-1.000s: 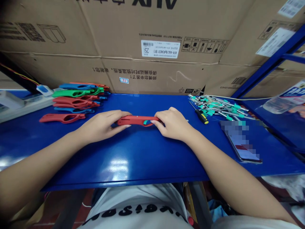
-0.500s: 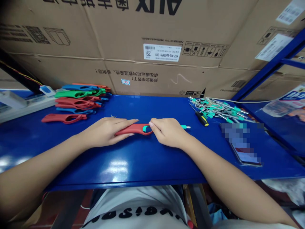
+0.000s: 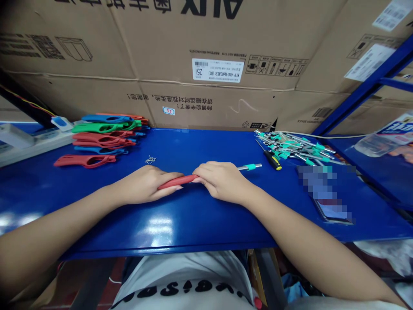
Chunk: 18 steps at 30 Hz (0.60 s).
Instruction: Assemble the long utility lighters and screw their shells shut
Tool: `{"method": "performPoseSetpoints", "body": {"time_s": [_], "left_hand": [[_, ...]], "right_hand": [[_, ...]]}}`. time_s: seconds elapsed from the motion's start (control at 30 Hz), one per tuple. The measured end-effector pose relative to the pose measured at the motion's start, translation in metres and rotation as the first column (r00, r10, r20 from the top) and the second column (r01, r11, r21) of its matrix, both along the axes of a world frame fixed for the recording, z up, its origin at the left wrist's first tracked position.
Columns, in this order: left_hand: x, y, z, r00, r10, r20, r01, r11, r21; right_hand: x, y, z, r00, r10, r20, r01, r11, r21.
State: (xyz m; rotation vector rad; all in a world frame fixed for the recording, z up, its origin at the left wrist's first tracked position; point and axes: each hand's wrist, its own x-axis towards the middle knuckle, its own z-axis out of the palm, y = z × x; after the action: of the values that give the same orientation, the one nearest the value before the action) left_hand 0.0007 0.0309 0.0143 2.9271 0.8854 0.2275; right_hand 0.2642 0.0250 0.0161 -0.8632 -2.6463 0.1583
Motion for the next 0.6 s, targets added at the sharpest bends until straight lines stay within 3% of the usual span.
{"method": "performPoseSetpoints", "body": {"time_s": [0.33, 0.6], "left_hand": [[-0.014, 0.013, 0.016, 0.992, 0.106, -0.065, -0.104, 0.994, 0.031], [0.005, -0.003, 0.013, 0.992, 0.125, -0.012, -0.125, 0.992, -0.001]], "right_hand": [[0.019, 0.012, 0.015, 0.988, -0.119, 0.093, 0.105, 0.983, 0.15], [0.003, 0.0, 0.009, 0.974, -0.166, 0.153, 0.143, 0.978, 0.15]]}}
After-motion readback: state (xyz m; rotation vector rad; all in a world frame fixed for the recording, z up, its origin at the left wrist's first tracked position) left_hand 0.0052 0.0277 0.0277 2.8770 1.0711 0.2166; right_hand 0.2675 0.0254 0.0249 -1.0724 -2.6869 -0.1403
